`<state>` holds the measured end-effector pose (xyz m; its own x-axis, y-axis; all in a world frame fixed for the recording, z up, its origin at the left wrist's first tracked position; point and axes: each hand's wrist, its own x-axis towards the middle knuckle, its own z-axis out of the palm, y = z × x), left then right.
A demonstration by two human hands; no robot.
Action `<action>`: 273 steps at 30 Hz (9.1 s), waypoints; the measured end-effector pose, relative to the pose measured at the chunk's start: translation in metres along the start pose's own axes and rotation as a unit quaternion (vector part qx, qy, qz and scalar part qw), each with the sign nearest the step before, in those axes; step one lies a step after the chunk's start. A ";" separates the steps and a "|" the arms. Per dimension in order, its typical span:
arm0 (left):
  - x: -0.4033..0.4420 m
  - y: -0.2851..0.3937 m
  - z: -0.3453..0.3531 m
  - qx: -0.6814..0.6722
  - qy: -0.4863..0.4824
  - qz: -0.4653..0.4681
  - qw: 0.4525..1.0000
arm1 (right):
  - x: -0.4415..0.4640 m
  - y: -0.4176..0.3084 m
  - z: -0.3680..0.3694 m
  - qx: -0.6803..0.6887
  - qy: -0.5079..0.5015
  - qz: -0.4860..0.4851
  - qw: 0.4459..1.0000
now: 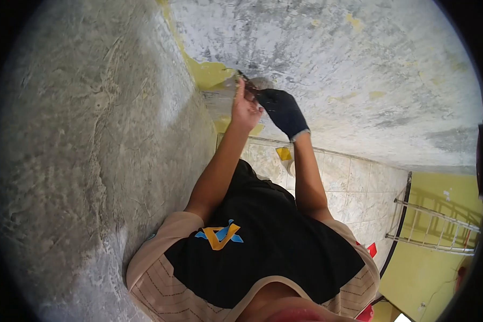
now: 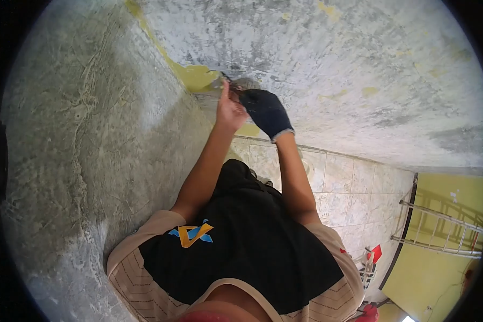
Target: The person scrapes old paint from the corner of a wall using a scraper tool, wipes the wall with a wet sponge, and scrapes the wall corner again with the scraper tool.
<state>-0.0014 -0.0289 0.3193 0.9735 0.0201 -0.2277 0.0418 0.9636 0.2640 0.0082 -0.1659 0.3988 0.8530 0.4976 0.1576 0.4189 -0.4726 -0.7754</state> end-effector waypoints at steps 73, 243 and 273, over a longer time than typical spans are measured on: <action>-0.001 0.014 -0.015 0.060 -0.033 -0.029 0.997 | -0.002 -0.007 0.013 -0.078 -0.025 -0.085 0.993; -0.007 0.022 -0.010 0.003 0.059 -0.042 0.997 | -0.003 -0.008 0.024 -0.051 -0.006 -0.045 0.998; 0.006 0.029 -0.038 0.092 0.131 -0.051 0.986 | 0.010 0.007 0.037 0.103 -0.038 -0.028 0.994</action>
<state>-0.0034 0.0098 0.2900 0.8713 0.0171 -0.4905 0.2004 0.8998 0.3875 0.0083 -0.1373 0.3724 0.8011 0.5760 0.1627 0.3852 -0.2881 -0.8767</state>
